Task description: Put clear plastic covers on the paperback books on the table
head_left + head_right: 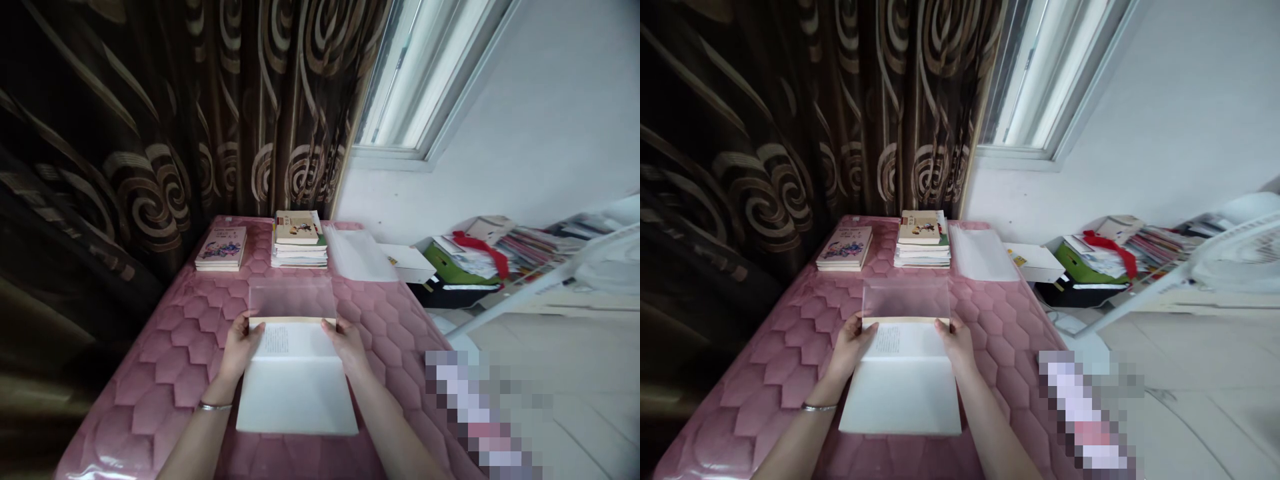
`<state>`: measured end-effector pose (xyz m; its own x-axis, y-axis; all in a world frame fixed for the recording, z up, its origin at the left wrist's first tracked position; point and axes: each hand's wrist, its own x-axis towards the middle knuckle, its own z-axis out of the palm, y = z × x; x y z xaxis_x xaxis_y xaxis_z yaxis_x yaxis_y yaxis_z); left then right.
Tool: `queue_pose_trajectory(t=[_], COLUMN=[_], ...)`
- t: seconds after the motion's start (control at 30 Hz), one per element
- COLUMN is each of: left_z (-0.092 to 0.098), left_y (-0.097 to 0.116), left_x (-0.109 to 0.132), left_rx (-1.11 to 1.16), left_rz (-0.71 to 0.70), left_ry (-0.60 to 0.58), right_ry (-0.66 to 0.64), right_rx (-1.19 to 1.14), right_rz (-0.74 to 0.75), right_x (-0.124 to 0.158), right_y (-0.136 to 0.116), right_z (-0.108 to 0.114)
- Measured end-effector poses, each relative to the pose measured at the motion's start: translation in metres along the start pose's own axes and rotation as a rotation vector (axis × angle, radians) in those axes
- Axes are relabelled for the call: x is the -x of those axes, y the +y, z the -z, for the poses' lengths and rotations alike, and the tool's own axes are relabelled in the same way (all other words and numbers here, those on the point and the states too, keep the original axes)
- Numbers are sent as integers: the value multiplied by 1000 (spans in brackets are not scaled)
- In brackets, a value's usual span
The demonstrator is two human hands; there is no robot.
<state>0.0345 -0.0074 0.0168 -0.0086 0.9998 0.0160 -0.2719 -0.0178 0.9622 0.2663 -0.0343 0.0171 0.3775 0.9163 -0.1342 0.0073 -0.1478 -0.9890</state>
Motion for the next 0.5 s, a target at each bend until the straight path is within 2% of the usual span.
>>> queue_pose_trajectory(t=[0.1, 0.27, 0.5], left_z=[0, 0, 1], left_y=[1, -1, -1], left_x=[0, -1, 1], left_rx=[-35, -40, -32], left_rz=[-3, -26, -18], left_ry=[12, 20, -7], right_ry=[2, -18, -72], right_rx=[46, 41, -199], right_rz=[57, 40, -129], right_x=[0, 4, 1], right_y=[-1, -8, -5], right_z=[0, 6, 10])
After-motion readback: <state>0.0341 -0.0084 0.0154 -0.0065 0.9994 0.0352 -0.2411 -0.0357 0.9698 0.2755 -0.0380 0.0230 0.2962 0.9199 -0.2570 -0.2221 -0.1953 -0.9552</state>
